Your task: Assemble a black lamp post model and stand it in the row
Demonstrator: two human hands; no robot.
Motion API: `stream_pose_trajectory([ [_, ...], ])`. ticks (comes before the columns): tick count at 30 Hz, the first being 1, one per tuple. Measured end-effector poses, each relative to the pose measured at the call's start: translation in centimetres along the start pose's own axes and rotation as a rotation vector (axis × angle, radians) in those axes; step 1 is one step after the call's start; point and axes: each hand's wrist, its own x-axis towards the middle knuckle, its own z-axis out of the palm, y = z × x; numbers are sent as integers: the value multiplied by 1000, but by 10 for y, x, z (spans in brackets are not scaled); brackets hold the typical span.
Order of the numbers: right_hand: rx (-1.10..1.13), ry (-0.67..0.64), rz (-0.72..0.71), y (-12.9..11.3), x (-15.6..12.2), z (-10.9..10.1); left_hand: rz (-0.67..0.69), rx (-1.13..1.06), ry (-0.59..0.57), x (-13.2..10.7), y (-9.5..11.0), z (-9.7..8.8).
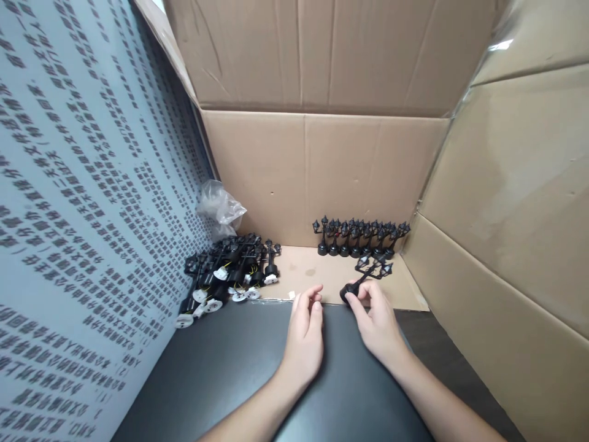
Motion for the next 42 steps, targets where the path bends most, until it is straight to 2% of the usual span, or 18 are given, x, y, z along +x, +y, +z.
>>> stream_pose_trajectory([
  [2, -171, -70, -8, 10, 7, -9, -13, -15, -19, 0, -1, 0],
  [5, -251, -28, 45, 26, 13, -17, -34, -26, -60, 0, 2, 0],
  [13, -226, 27, 116, 43, 18, -13, -54, 7, -144, -1, 17, -2],
  [24, -179, 16, 174, 47, 20, -12, -56, 21, -183, 1, 16, -2],
  [32, -131, 56, 157, 49, 20, -11, -62, 29, -195, 2, 18, -3],
  [39, -338, 6, -29, 49, 22, -10, -50, 46, -219, 5, 15, -3],
  [42, -431, 42, 5, 50, 25, -14, -51, 42, -231, 6, 13, -2],
])
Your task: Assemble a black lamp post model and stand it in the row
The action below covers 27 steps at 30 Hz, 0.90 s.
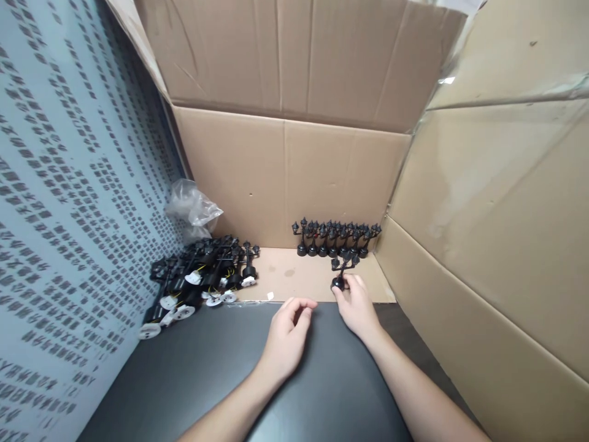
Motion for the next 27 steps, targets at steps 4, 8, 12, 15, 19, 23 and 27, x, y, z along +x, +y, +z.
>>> stream_pose_trajectory([
  [4, -134, 104, 148, 14, 12, -13, -6, -10, -8, 1, -1, 1],
  [8, -222, 179, 248, 32, 31, -27, 3, 2, -16, 2, -2, 1],
  [12, -276, 200, 308, 42, 51, -29, 19, 11, -24, 2, -2, 1],
  [15, -299, 211, 343, 44, 64, -26, 18, 31, -37, 1, -1, 1],
  [19, -315, 222, 372, 45, 72, -21, 16, 37, -49, 1, 1, 1],
  [23, -316, 222, 366, 45, 69, -19, 20, 41, -56, 1, 1, 1],
  [27, -323, 243, 356, 44, 60, -22, 37, 55, -63, 1, 1, 1],
])
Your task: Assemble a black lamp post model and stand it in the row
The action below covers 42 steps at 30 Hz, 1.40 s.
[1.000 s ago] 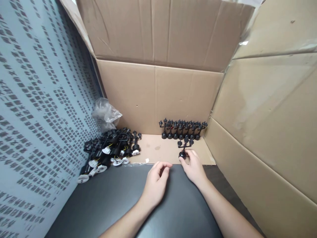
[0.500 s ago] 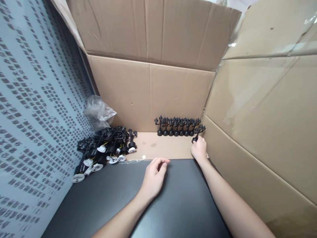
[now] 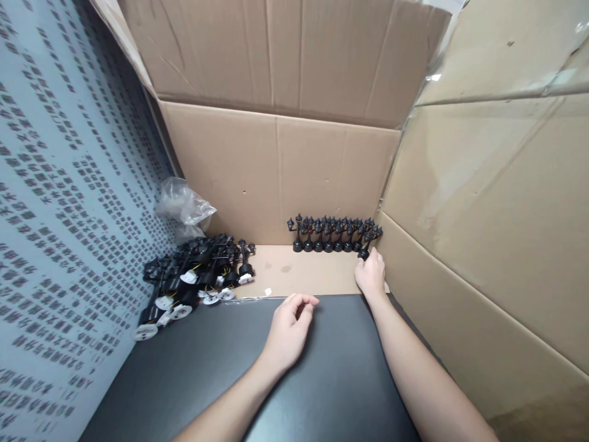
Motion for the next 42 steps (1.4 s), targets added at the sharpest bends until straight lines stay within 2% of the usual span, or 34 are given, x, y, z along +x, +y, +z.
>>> stream_pose_trajectory([
  [4, -21, 5, 6, 5, -12, -10, 8, 8, 2, 0, 0, 0],
  [8, -65, -48, -68, 4, -22, -17, 7, 7, 1, 1, -2, 1],
  [15, -227, -138, -175, 0, -19, -13, 9, 11, 0, -3, -1, 1],
  [30, -258, -100, -155, 3, -4, -1, 2, 22, -8, -3, 0, 1],
  [42, -236, -72, -123, -3, -11, -8, 6, 32, -18, -3, 2, 0],
])
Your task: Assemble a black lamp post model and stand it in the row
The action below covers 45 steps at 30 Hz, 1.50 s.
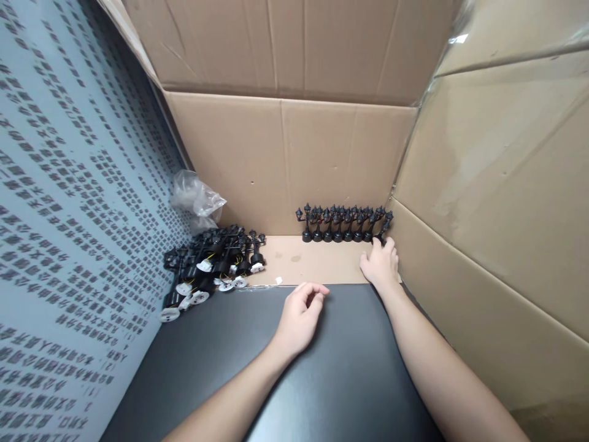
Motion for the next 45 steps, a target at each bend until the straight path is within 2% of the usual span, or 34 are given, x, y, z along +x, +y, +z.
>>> stream_pose_trajectory([
  [4, 33, 14, 22, 0, -3, -7, 4, -5, 1, 1, -2, 1],
  [8, 95, 11, 50, -5, -11, -23, 9, -33, 37, 1, -7, 2],
  [10, 243, -23, 34, -14, -21, -30, 17, -41, 86, 0, -7, 2],
  [13, 538, -184, -94, -38, -51, -36, 59, 13, 165, 1, -6, -3],
  [15, 626, -294, -184, -57, -79, -38, 109, 90, 218, 4, -6, -11],
  [17, 816, -445, -215, -73, -106, -40, 177, 204, 261, 10, -9, -23],
  [19, 860, -471, -283, -84, -125, -43, 240, 384, 300, 17, -14, -38],
  [21, 861, -521, -362, -87, -133, -46, 238, 589, 363, 23, -21, -55],
  [24, 870, -632, -397, -85, -131, -48, 162, 826, 434, 29, -27, -79],
  [27, 881, -700, -393, -83, -125, -47, 121, 1021, 400, 31, -26, -97],
  [30, 878, -714, -407, -83, -124, -47, 139, 1116, 330, 32, -22, -106],
  [34, 863, -712, -429, -85, -126, -49, 187, 1108, 289, 30, -22, -99],
  [40, 867, -730, -409, -85, -124, -51, 298, 1064, 137, 22, -26, -80],
  [45, 872, -740, -407, -86, -125, -51, 320, 1048, 164, 23, -30, -85],
])
